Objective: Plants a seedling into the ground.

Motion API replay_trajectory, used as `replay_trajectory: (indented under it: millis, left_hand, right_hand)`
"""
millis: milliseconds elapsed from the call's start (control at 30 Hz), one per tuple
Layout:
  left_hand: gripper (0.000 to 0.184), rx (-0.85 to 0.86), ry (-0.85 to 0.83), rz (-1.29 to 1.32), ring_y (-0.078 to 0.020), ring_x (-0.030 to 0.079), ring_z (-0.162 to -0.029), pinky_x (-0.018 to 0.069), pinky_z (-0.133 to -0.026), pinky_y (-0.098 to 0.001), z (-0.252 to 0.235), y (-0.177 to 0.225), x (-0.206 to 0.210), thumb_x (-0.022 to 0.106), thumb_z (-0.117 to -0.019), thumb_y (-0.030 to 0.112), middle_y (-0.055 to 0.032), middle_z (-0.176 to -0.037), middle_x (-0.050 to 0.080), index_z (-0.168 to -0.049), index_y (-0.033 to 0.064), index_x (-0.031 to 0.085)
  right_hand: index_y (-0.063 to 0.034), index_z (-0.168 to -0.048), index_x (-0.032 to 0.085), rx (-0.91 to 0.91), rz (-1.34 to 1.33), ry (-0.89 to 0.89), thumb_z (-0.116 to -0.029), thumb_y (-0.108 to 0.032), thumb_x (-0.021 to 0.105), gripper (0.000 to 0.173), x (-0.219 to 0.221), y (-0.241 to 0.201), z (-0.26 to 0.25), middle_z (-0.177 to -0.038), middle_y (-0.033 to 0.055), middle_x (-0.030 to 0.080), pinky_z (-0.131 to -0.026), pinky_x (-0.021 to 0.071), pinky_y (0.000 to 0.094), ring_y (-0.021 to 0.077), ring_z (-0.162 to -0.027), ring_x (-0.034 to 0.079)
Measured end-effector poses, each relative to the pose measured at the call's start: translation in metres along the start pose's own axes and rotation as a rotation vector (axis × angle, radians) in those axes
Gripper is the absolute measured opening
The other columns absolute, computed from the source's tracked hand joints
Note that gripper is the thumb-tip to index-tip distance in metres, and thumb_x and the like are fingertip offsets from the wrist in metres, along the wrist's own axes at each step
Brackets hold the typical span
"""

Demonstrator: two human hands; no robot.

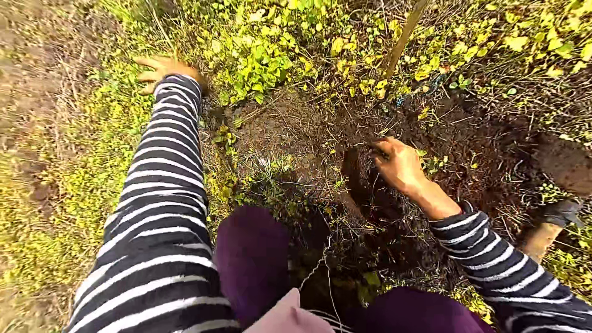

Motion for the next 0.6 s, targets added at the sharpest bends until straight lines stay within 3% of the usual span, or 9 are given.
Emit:
replay_trajectory:
  millis: [33, 100, 167, 233, 267, 333, 400, 500, 600]
  left_hand:
    - [0.097, 0.062, 0.069, -0.022, -0.0597, 0.014, -0.151, 0.018, -0.111, -0.0835, 0.009, 0.001, -0.003, 0.076, -0.0842, 0.029, -0.0382, -0.165, 0.011, -0.156, -0.0127, 0.026]
    - [0.054, 0.271, 0.107, 0.055, -0.0579, 0.038, -0.141, 0.0308, -0.107, -0.0771, 0.049, 0.034, 0.003, 0.066, -0.0886, 0.011, -0.0385, -0.149, 0.044, -0.135, -0.0136, 0.054]
    - [0.038, 0.301, -0.199, 0.096, -0.0507, 0.057, -0.128, 0.0442, -0.102, -0.0703, 0.083, 0.065, 0.051, 0.055, -0.1003, 0.018, -0.0347, -0.132, 0.06, -0.123, -0.012, 0.062]
    - [0.045, 0.219, -0.432, 0.174, -0.0471, 0.056, -0.131, 0.0439, -0.106, -0.0659, 0.091, 0.069, 0.12, 0.042, -0.1089, 0.024, -0.0336, -0.135, 0.059, -0.126, -0.0131, 0.06]
    - [0.056, 0.153, -0.436, 0.29, -0.0471, 0.052, -0.136, 0.0416, -0.11, -0.0641, 0.085, 0.065, 0.15, 0.033, -0.1127, 0.034, -0.0348, -0.142, 0.054, -0.135, -0.0131, 0.054]
    - [0.075, 0.043, -0.369, 0.585, -0.0454, 0.033, -0.151, 0.0296, -0.122, -0.0602, 0.068, 0.062, 0.198, 0.028, -0.1103, 0.054, -0.0337, -0.161, 0.032, -0.153, -0.0069, 0.039]
    - [0.082, 0.04, -0.325, 0.682, -0.0441, 0.021, -0.156, 0.0236, -0.125, -0.0594, 0.059, 0.064, 0.218, 0.029, -0.1075, 0.062, -0.03, -0.167, 0.021, -0.156, -0.0036, 0.037]
    - [0.079, 0.105, -0.349, 0.681, -0.0428, 0.016, -0.158, 0.0122, -0.127, -0.0612, 0.045, 0.065, 0.231, 0.027, -0.1075, 0.063, -0.0233, -0.169, 0.022, -0.163, 0.007, 0.028]
    - [0.077, 0.136, -0.379, 0.615, -0.0392, 0.03, -0.154, 0.0184, -0.125, -0.0637, 0.047, 0.071, 0.225, 0.033, -0.1045, 0.067, -0.0184, -0.162, 0.04, -0.158, 0.0125, 0.043]
  right_hand:
    - [0.0008, -0.124, 0.069, -0.027, -0.026, -0.078, -0.0979, -0.002, 0.063, 0.027, 0.018, -0.013, -0.018, -0.129, 0.0259, 0.064, -0.098, 0.0508, 0.0644, 0.0456, -0.114, 0.065]
    - [0.0024, -0.126, 0.068, -0.02, -0.084, -0.25, -0.0989, -0.002, 0.06, 0.029, 0.061, -0.036, -0.072, -0.13, 0.0265, 0.064, -0.104, 0.0476, 0.061, 0.0434, -0.119, 0.063]
    - [0.002, -0.131, 0.065, -0.018, -0.157, -0.324, -0.0979, -0.005, 0.063, 0.034, 0.097, -0.056, -0.119, -0.136, 0.0269, 0.06, -0.108, 0.0462, 0.0575, 0.0412, -0.126, 0.06]
    - [0.003, -0.145, 0.052, 0.09, -0.267, -0.312, -0.098, -0.017, 0.069, 0.054, 0.122, -0.061, -0.151, -0.148, 0.0321, 0.046, -0.111, 0.0429, 0.0583, 0.0449, -0.135, 0.05]
    - [0.0021, -0.153, 0.041, 0.177, -0.345, -0.278, -0.0985, -0.026, 0.07, 0.068, 0.128, -0.057, -0.165, -0.156, 0.0335, 0.036, -0.114, 0.0399, 0.0603, 0.0471, -0.141, 0.043]
    - [-0.0025, -0.161, 0.027, 0.32, -0.486, -0.175, -0.0966, -0.044, 0.07, 0.088, 0.134, -0.045, -0.183, -0.164, 0.032, 0.023, -0.118, 0.0334, 0.0633, 0.0477, -0.149, 0.032]
    - [-0.0103, -0.165, 0.021, 0.381, -0.499, -0.149, -0.0951, -0.056, 0.066, 0.095, 0.143, -0.034, -0.191, -0.168, 0.0293, 0.013, -0.118, 0.0307, 0.0667, 0.0484, -0.152, 0.025]
    - [-0.0166, -0.167, 0.017, 0.351, -0.405, -0.151, -0.0964, -0.061, 0.061, 0.094, 0.165, -0.026, -0.205, -0.171, 0.0246, 0.005, -0.122, 0.0235, 0.0664, 0.046, -0.157, 0.015]
    - [-0.0183, -0.167, 0.019, 0.334, -0.369, -0.111, -0.0974, -0.062, 0.059, 0.091, 0.174, -0.022, -0.216, -0.171, 0.0248, 0.006, -0.122, 0.0203, 0.0672, 0.0474, -0.157, 0.012]
Point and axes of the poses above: each hand's wrist, its own z-axis away from the middle knuckle, its own x-axis out of the palm, y = z × x, the point moved 8 cm from there along -z, towards the middle knuckle
